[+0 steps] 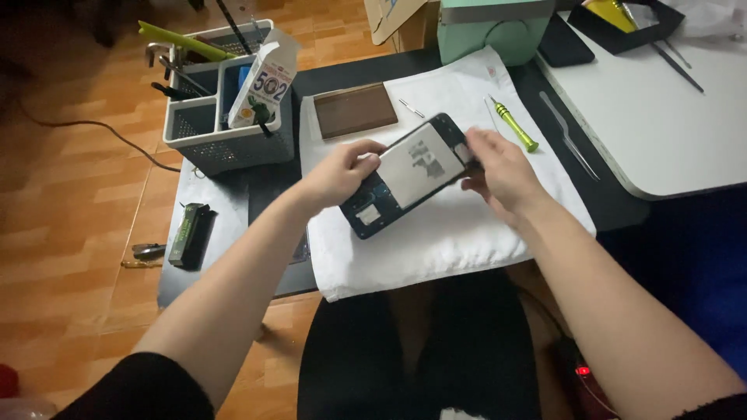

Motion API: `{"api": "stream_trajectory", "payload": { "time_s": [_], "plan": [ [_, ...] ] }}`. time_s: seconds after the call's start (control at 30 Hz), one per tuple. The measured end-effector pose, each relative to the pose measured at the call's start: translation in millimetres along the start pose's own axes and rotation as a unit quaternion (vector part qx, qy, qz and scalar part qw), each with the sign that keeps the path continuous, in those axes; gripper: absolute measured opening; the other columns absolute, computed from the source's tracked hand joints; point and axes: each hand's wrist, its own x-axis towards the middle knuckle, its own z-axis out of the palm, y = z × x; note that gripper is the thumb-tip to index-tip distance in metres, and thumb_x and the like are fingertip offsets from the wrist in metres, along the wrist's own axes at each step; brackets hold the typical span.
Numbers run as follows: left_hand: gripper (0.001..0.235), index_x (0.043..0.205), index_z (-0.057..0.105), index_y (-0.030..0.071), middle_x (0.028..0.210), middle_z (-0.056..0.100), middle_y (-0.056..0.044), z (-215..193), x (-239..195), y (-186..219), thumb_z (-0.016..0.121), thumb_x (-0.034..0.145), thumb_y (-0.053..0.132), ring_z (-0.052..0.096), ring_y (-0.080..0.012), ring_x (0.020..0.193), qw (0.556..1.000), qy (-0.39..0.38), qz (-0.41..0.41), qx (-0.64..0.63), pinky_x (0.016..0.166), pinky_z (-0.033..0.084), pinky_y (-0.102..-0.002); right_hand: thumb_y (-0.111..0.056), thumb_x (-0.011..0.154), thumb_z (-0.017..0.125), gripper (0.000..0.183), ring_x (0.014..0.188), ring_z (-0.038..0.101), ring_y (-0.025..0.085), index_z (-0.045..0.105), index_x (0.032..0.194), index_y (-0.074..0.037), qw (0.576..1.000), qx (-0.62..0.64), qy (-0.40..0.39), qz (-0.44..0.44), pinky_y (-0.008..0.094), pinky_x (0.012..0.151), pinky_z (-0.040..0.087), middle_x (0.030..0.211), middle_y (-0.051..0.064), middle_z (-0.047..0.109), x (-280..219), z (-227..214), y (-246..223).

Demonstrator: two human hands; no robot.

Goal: The person uses a prying tool and their hands to carefully open the back cover of a smartphone, then proceeds to inspect and manipulate the internal motherboard and battery components.

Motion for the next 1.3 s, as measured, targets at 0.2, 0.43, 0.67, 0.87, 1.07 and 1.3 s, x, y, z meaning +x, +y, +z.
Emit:
{"api": "stream_trajectory", "payload": {
  "time_s": [0.2, 0.43, 0.67, 0.87, 1.07, 1.3],
  "plan": [
    [0.031, 0.118, 0.074, 0.016, 0.097, 0.079, -0.009, -4, 50, -28, 0.054, 0.103, 0.035, 0.075, -0.0298, 0.102, 0.981, 0.041, -0.024, 0.186, 0.093, 0.056, -0.049, -0.022, 0.106, 0.061, 0.027, 0.078, 0.076, 0.028, 0.067, 0.116, 0.002, 0.994, -0.107, 0.005, 0.011, 0.034, 0.074, 0.064, 0.088, 0.021, 0.074, 7, 0, 9],
    [0.06, 0.127, 0.058, 0.016, 0.121, 0.061, -0.014, 46, 46, -41, 0.029, 0.104, 0.063, 0.053, -0.0324, 0.127, 0.922, 0.142, -0.002, 0.36, 0.108, 0.04, -0.053, -0.029, 0.108, 0.057, 0.025, 0.072, 0.077, 0.022, 0.071, 0.11, -0.008, 0.981, -0.183, 0.055, 0.031, 0.029, 0.074, 0.061, 0.082, 0.009, 0.075, 45, -12, 38],
    [0.062, 0.136, 0.053, 0.012, 0.126, 0.047, -0.011, 61, 24, -42, 0.025, 0.105, 0.058, 0.041, -0.0288, 0.131, 0.93, 0.162, 0.017, 0.329, 0.117, 0.029, -0.05, -0.016, 0.103, 0.054, 0.031, 0.077, 0.076, 0.037, 0.059, 0.126, 0.004, 0.986, -0.137, 0.067, 0.063, 0.038, 0.066, 0.067, 0.11, 0.025, 0.065, 10, 15, 4],
    [0.06, 0.139, 0.05, 0.015, 0.144, 0.04, -0.013, 61, 25, -43, 0.028, 0.102, 0.057, 0.031, -0.0298, 0.145, 0.927, 0.166, 0.01, 0.337, 0.12, 0.024, -0.05, -0.018, 0.102, 0.054, 0.042, 0.07, 0.075, 0.042, 0.048, 0.138, 0.003, 0.955, -0.291, 0.057, 0.022, 0.038, 0.053, 0.067, 0.117, 0.037, 0.058, -11, 35, -21],
    [0.069, 0.152, 0.042, 0.01, 0.161, 0.035, -0.018, 57, 24, -32, 0.023, 0.103, 0.054, 0.023, -0.0299, 0.155, 0.938, 0.124, -0.011, 0.322, 0.125, 0.012, -0.051, -0.042, 0.108, 0.043, 0.054, 0.099, 0.071, 0.055, 0.065, 0.13, 0.003, 0.786, -0.615, 0.01, -0.057, 0.063, 0.075, 0.056, 0.104, 0.036, 0.073, 7, 24, -36],
    [0.074, 0.155, 0.038, 0.004, 0.163, 0.033, -0.02, 57, 26, -38, 0.023, 0.104, 0.055, 0.024, -0.0304, 0.155, 0.934, 0.115, 0.0, 0.338, 0.124, 0.011, -0.053, -0.043, 0.107, 0.052, 0.057, 0.066, 0.07, 0.046, 0.069, 0.067, -0.007, 0.788, -0.601, 0.069, -0.112, 0.049, 0.061, 0.047, 0.058, 0.021, 0.064, 24, 11, -37]
  ]
}}
